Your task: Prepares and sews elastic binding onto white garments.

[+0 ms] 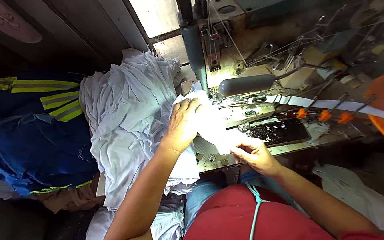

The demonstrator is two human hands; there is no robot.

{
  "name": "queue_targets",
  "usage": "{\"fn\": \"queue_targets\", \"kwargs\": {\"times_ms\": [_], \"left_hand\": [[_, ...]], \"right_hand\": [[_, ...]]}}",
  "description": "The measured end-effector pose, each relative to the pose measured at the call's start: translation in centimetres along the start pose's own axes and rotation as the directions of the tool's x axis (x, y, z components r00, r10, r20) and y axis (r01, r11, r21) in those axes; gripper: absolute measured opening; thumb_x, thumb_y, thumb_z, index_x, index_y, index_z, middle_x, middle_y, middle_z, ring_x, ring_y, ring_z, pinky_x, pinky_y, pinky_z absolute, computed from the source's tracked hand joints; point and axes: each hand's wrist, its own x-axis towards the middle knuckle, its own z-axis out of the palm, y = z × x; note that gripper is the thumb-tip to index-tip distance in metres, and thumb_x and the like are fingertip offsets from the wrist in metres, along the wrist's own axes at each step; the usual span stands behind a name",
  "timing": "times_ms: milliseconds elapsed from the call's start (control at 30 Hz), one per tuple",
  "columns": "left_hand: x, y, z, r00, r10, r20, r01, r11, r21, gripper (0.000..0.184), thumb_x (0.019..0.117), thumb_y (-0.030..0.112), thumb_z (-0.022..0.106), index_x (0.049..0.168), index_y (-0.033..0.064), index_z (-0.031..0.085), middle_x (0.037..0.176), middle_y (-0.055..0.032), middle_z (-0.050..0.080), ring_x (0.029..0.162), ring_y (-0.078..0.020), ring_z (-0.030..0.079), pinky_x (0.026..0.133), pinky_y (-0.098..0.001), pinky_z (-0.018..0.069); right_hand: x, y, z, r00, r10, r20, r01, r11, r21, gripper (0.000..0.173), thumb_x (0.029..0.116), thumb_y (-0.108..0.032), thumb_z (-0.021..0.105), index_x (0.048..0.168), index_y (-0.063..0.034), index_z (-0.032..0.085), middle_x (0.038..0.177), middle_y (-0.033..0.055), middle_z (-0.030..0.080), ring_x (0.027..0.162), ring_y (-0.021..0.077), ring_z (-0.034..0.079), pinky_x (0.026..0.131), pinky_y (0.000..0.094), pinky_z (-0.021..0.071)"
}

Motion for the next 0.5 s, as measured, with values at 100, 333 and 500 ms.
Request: {"fn": "queue_targets", "kwargs": {"times_ms": [100, 333, 500], "left_hand": [[-1.0, 1.5, 0.6, 0.989, 0.098, -0.110, -0.093, 0.994, 0.049, 0.031, 0.0903, 0.002, 0.061, 0.118, -0.0071, 0.069, 0.133, -0.0256, 0.064, 0.123, -0.0433, 0.060, 0.099, -0.0574, 0.0469], [-2.4, 1.6, 1.4, 0.975, 0.119, -0.188, -0.116, 0.993, 0.028, 0.025, 0.0861, 0.000, 0.059, 0.106, -0.0010, 0.076, 0.116, -0.0163, 0.074, 0.104, -0.0339, 0.070, 0.084, -0.0487, 0.0528], [-0.7, 1.0, 1.5, 0.993, 0.022, -0.114, -0.023, 1.000, -0.013, 0.033, 0.0888, -0.003, 0.058, 0.119, -0.0017, 0.072, 0.123, -0.0191, 0.071, 0.111, -0.0361, 0.069, 0.091, -0.0516, 0.0527]], "right_hand": [[-0.6, 0.9, 0.7, 0.999, 0.030, -0.019, -0.028, 0.995, 0.092, 0.010, 0.0990, -0.006, 0.062, 0.092, -0.0082, 0.069, 0.078, -0.0107, 0.069, 0.063, -0.0041, 0.062, 0.059, 0.0140, 0.0527], [-0.9, 1.3, 0.1, 0.996, -0.082, -0.035, 0.081, 0.996, -0.040, 0.009, 0.0987, -0.007, 0.064, 0.095, -0.0021, 0.071, 0.086, -0.0039, 0.070, 0.067, -0.0033, 0.062, 0.060, 0.0139, 0.0544], [0.3, 1.5, -0.1, 0.988, -0.141, -0.059, 0.135, 0.986, -0.102, 0.012, 0.0980, -0.006, 0.064, 0.092, 0.0011, 0.071, 0.082, -0.0012, 0.070, 0.065, -0.0020, 0.063, 0.060, 0.0144, 0.0556]]}}
